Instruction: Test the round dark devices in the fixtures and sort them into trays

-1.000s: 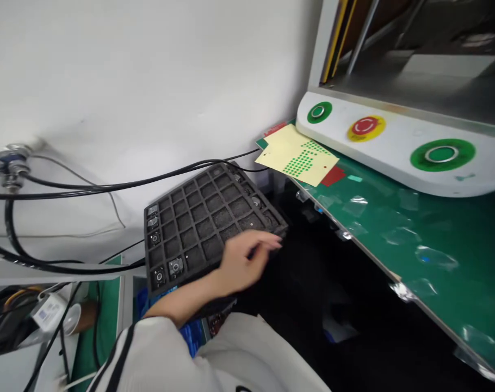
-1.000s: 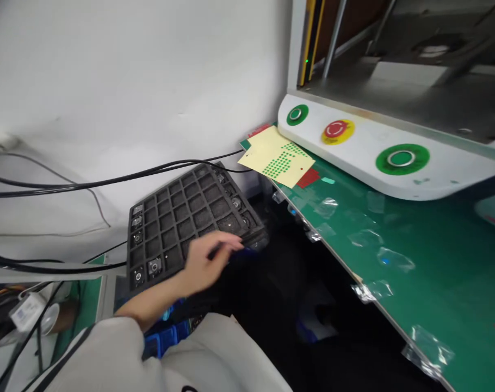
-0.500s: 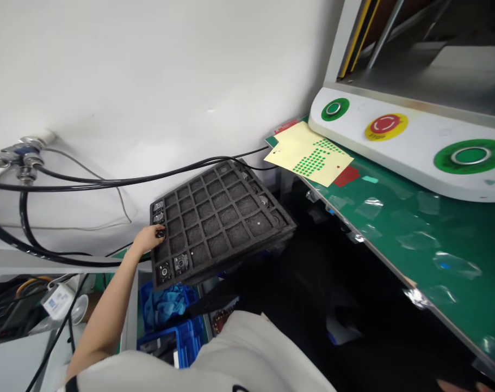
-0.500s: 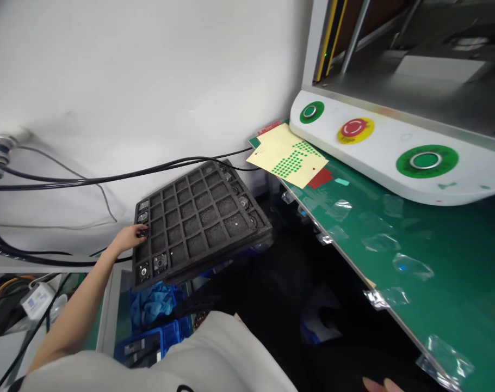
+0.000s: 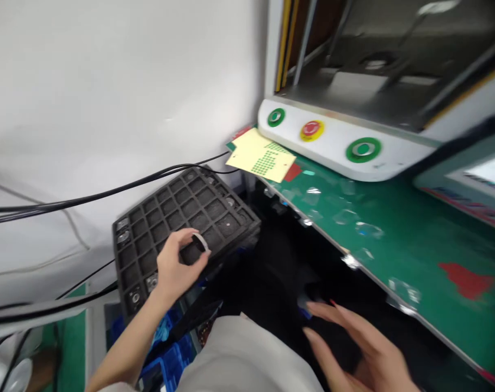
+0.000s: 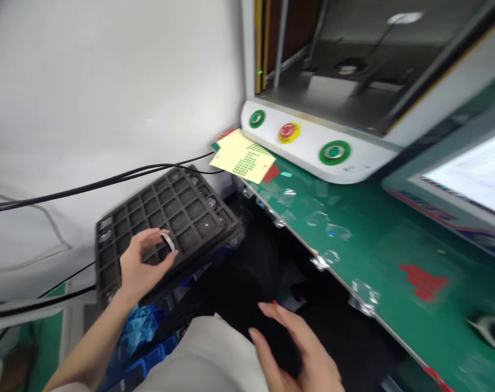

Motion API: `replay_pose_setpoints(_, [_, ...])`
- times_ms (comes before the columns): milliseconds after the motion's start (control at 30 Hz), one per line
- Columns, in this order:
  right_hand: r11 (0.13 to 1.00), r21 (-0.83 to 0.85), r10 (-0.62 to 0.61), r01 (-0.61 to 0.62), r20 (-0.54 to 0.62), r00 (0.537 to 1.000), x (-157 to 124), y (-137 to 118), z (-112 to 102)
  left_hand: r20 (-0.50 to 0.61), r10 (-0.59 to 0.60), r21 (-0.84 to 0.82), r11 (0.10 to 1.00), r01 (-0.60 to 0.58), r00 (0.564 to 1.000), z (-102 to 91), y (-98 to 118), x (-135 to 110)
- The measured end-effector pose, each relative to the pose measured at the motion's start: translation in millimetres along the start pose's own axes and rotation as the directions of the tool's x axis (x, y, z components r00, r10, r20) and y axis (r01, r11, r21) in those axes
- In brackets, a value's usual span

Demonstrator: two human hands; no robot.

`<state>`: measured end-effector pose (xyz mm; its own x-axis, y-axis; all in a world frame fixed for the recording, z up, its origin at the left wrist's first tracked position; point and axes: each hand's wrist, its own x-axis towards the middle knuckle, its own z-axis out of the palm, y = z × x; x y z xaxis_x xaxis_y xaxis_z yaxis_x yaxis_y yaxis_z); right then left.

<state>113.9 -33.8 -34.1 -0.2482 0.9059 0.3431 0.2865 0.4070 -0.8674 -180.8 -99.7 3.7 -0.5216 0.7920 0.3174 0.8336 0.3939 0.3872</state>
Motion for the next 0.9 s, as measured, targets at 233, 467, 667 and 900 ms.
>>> replay_pose_setpoints(233, [0.976,-0.174,0.055,-0.130,-0.382,0.922,11.9,-25.8,16.7,-0.098,0.560,-0.661,0.582,-0.474,0.823,79.1,145.7,2.6])
replay_pose_setpoints(467, [0.978,0.114,0.210,-0.177,-0.567,0.797,9.3,-15.8,-17.6,-0.047,0.697,-0.863,0.333,-0.380,0.715,86.1,181.2,-3.7])
replay_pose_setpoints(667, [0.906,0.378,0.249,-0.191,-0.110,0.962,14.3,-15.9,-55.7,0.556,0.826,-0.566,0.298,0.769,0.089,97.7,169.1,14.9])
replay_pose_setpoints(900, [0.821,0.496,0.213,-0.283,0.193,0.958,19.9,-20.2,-77.8,0.506,0.852,-0.206,0.266,0.942,-0.130,115.1,169.7,4.4])
